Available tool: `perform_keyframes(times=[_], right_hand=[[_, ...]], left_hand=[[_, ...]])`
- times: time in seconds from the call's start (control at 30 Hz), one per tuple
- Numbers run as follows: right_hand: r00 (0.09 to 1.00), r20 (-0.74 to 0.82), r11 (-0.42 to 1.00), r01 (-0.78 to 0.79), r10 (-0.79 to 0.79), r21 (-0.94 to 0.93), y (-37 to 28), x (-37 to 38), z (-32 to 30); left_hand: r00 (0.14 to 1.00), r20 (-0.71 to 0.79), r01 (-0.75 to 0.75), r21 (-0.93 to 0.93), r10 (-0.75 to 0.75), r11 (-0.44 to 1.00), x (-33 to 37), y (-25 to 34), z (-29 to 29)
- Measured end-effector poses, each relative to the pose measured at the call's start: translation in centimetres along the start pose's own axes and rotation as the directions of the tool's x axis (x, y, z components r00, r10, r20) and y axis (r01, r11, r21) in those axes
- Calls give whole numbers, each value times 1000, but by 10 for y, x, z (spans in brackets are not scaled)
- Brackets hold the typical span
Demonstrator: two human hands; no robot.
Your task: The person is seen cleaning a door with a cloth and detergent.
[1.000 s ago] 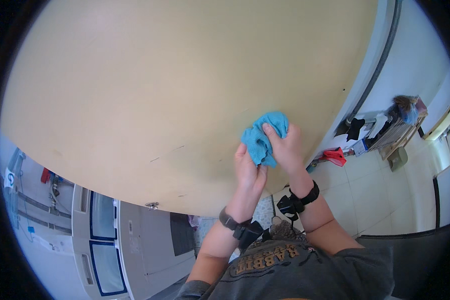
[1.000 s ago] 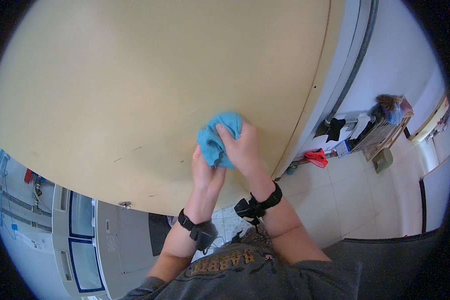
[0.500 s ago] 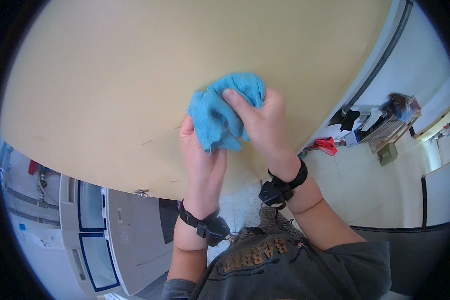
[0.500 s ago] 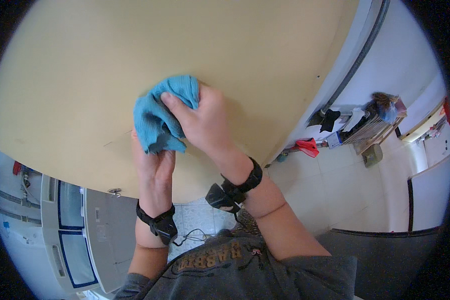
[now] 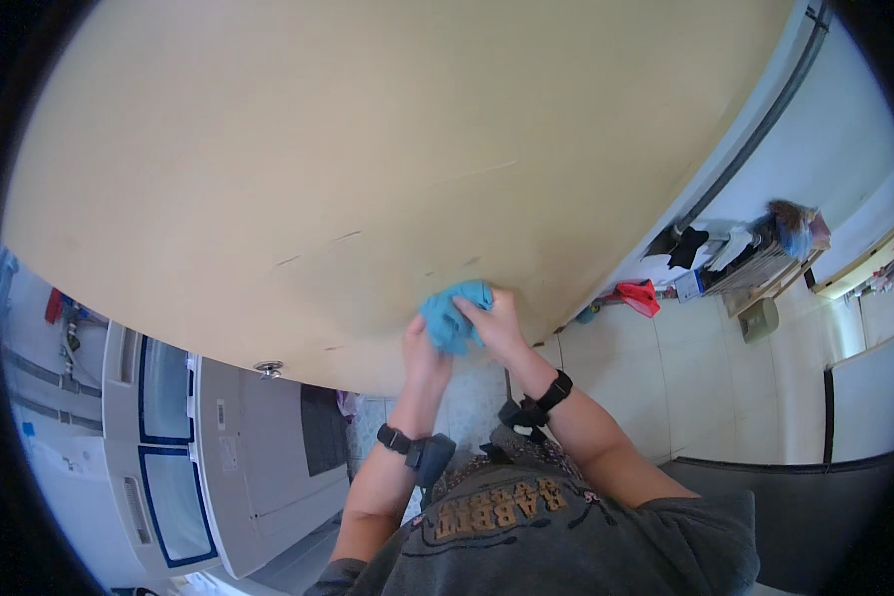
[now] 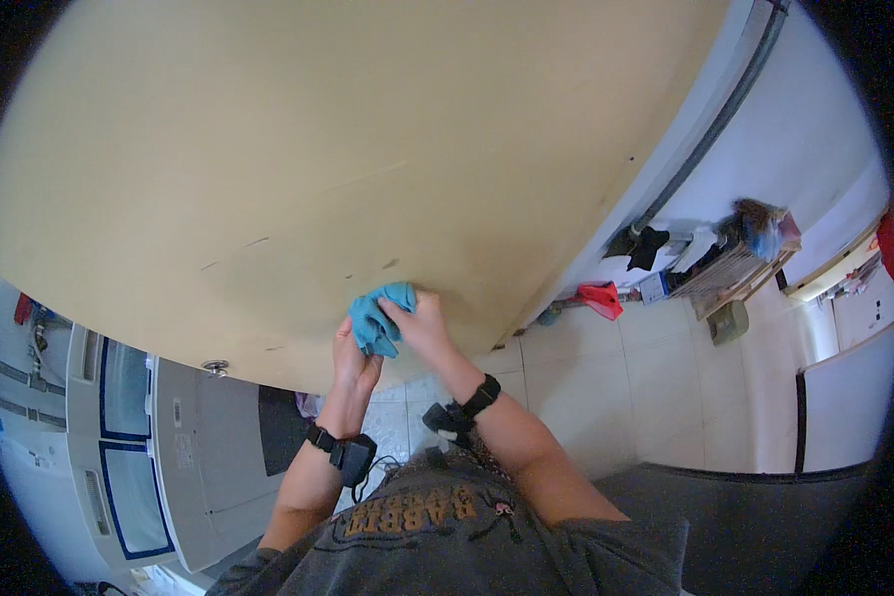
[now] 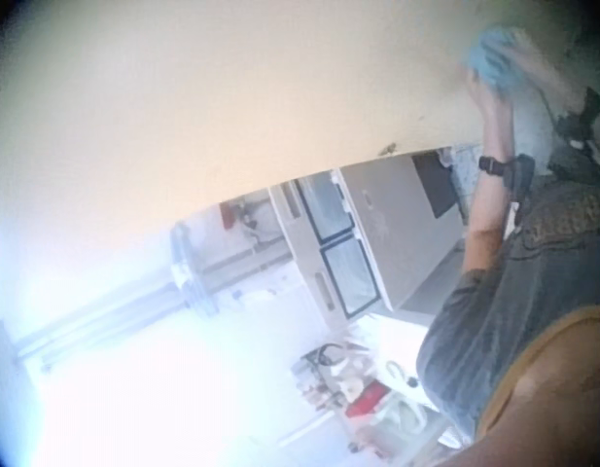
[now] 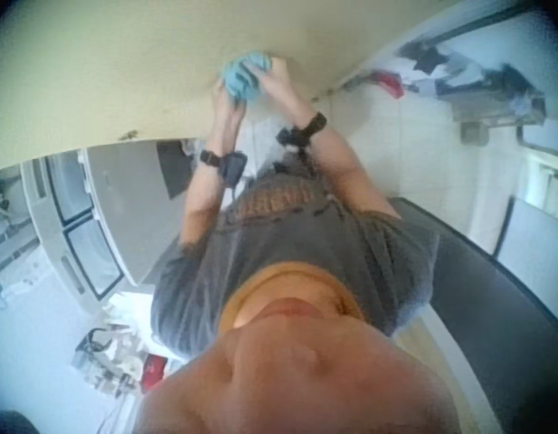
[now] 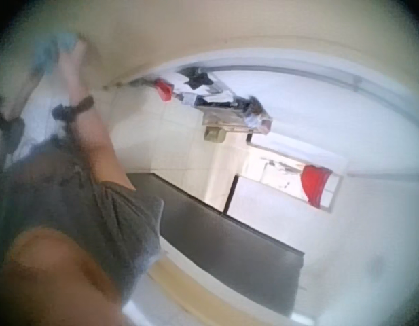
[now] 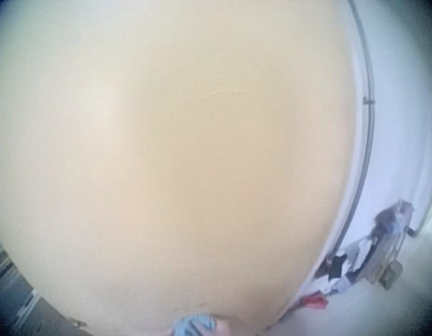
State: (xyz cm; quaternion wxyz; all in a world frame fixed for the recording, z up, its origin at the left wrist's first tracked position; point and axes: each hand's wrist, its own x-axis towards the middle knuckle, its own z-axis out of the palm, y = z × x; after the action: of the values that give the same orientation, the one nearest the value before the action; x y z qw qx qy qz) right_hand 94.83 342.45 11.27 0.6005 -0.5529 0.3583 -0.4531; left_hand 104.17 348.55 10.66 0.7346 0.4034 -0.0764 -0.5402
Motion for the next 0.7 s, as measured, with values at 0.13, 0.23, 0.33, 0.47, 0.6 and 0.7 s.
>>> perform_keyframes(times=[0.13,0.23,0.33,0.47,0.6,0.7], right_hand=[[968,-73,970,239,-242,-50,-109,17,16],[960,-67,962,271,-273,-40,-163,23,28],[936,-77,938,345,-342,29,-146,25,32],[987,-52,982,144,-151,-123,-77,13,24],[983,18,968,184,-184,-173,-49,-5,42],[986,32,887,159,-162,-433,-42,-12,61]], left_hand=[[964,212,-137,-112,158,984,-17,67,72],[919,280,-239,-167,279,956,-25,100,105],[914,257,-269,-195,314,943,-30,95,100],[981,106,-140,-207,164,968,-12,45,44],[986,66,-130,-255,152,958,-7,27,-4],[987,88,-109,-266,137,958,-11,36,-28]])
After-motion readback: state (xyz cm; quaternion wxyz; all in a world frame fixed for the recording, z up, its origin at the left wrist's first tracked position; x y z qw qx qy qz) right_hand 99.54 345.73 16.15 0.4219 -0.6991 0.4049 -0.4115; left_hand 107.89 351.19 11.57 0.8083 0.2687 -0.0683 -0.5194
